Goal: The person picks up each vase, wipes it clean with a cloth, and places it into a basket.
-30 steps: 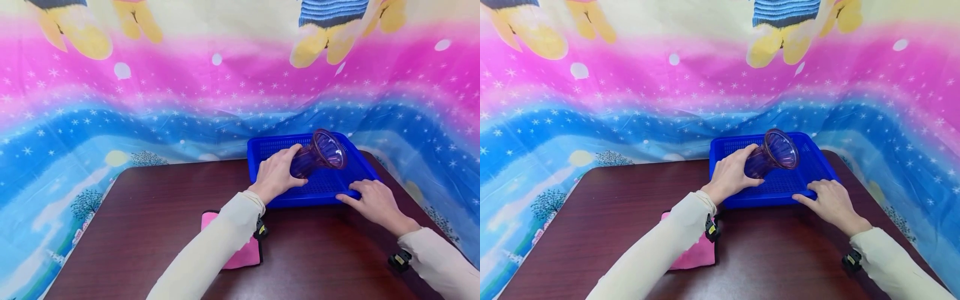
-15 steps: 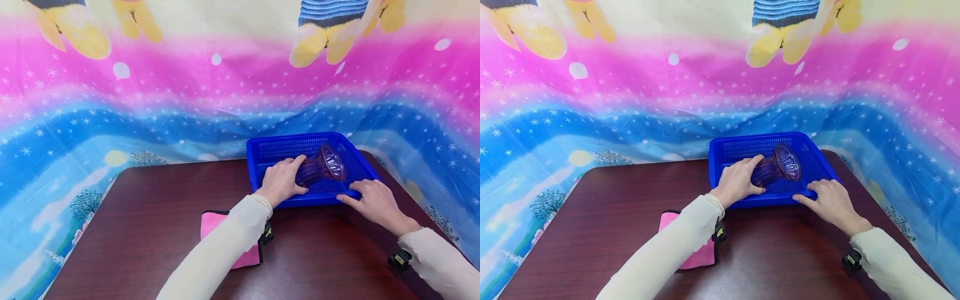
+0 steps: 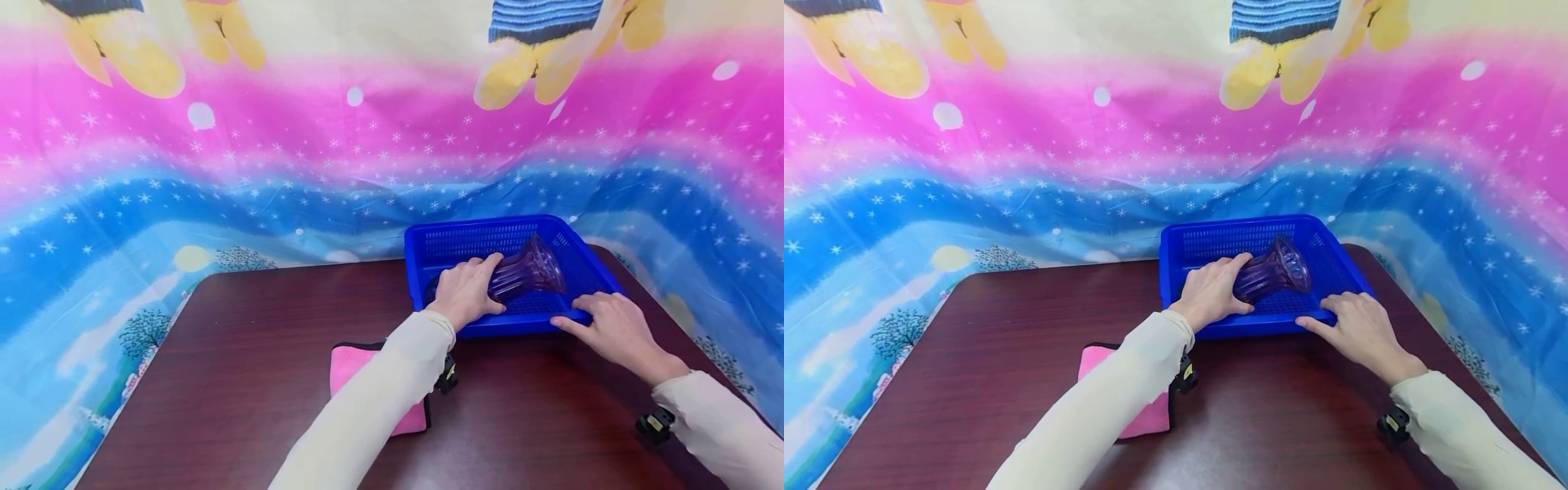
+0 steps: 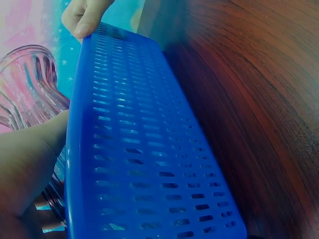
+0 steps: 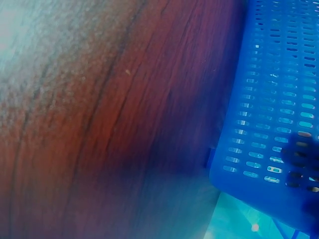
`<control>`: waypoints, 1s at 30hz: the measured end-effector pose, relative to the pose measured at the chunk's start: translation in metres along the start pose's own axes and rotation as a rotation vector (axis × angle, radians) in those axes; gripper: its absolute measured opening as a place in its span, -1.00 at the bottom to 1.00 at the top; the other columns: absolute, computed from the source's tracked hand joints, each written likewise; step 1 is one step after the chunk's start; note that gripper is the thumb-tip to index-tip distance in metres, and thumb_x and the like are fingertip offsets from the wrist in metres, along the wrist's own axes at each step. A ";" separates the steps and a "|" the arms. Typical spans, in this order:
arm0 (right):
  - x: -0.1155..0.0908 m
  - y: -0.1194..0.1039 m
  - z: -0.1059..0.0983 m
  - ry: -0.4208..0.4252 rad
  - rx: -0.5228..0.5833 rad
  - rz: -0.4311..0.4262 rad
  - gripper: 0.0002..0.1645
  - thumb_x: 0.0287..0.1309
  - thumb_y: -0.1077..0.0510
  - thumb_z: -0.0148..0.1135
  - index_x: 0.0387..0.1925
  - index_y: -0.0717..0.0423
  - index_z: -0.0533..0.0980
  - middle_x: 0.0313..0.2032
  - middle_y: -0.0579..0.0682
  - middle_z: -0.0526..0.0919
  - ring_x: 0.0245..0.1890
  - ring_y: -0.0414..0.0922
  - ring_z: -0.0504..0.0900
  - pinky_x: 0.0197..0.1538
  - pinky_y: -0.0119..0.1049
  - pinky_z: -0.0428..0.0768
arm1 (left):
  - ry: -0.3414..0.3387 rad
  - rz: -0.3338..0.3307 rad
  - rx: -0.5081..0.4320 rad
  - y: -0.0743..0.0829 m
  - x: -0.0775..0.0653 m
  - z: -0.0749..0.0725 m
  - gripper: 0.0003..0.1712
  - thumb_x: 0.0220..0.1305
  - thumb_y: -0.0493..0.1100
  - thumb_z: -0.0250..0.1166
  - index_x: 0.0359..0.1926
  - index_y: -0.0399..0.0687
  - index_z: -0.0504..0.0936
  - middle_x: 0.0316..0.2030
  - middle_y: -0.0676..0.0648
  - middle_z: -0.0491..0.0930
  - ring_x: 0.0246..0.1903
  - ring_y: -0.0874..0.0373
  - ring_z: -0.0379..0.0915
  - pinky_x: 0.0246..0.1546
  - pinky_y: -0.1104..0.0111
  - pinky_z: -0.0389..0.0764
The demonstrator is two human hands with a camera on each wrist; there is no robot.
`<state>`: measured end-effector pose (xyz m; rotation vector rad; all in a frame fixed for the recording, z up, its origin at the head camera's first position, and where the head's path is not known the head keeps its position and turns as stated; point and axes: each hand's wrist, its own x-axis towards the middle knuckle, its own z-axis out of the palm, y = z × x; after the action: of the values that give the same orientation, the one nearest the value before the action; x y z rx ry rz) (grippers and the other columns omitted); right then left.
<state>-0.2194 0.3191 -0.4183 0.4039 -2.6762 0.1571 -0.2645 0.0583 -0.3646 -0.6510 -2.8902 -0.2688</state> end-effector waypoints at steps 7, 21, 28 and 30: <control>-0.001 0.001 0.001 0.001 -0.005 -0.003 -0.26 0.03 -0.36 0.27 -0.19 0.26 0.67 -0.25 0.26 0.74 -0.27 0.15 0.63 -0.14 0.09 0.55 | 0.014 0.002 0.022 0.001 0.004 0.006 -0.01 -0.14 0.35 0.48 0.33 0.33 0.27 0.12 0.16 0.58 0.00 0.16 0.59 -0.11 0.24 0.66; 0.000 0.000 -0.001 -0.030 -0.012 0.003 -0.22 0.05 -0.39 0.23 -0.15 0.27 0.66 -0.19 0.31 0.72 -0.20 0.20 0.61 -0.09 0.14 0.51 | -0.050 0.002 0.116 0.001 0.014 0.017 -0.05 -0.14 0.38 0.46 0.31 0.34 0.36 0.14 0.21 0.58 0.07 0.21 0.55 0.07 0.28 0.59; 0.000 -0.001 -0.003 -0.037 -0.016 0.005 -0.22 0.06 -0.39 0.22 -0.15 0.26 0.66 -0.19 0.29 0.72 -0.19 0.19 0.62 -0.09 0.13 0.51 | -0.096 -0.011 0.122 0.000 0.017 0.020 -0.09 -0.11 0.39 0.44 0.30 0.34 0.38 0.14 0.19 0.59 0.07 0.20 0.56 0.06 0.28 0.57; 0.000 -0.001 -0.003 -0.045 -0.018 0.006 -0.22 0.07 -0.40 0.21 -0.15 0.26 0.66 -0.18 0.29 0.72 -0.18 0.19 0.62 -0.09 0.12 0.51 | -0.105 -0.015 0.129 0.000 0.017 0.020 -0.09 -0.11 0.39 0.43 0.30 0.35 0.38 0.14 0.20 0.59 0.07 0.20 0.55 0.06 0.29 0.57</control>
<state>-0.2175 0.3184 -0.4154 0.3985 -2.7208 0.1268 -0.2820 0.0695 -0.3805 -0.6393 -2.9823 -0.0511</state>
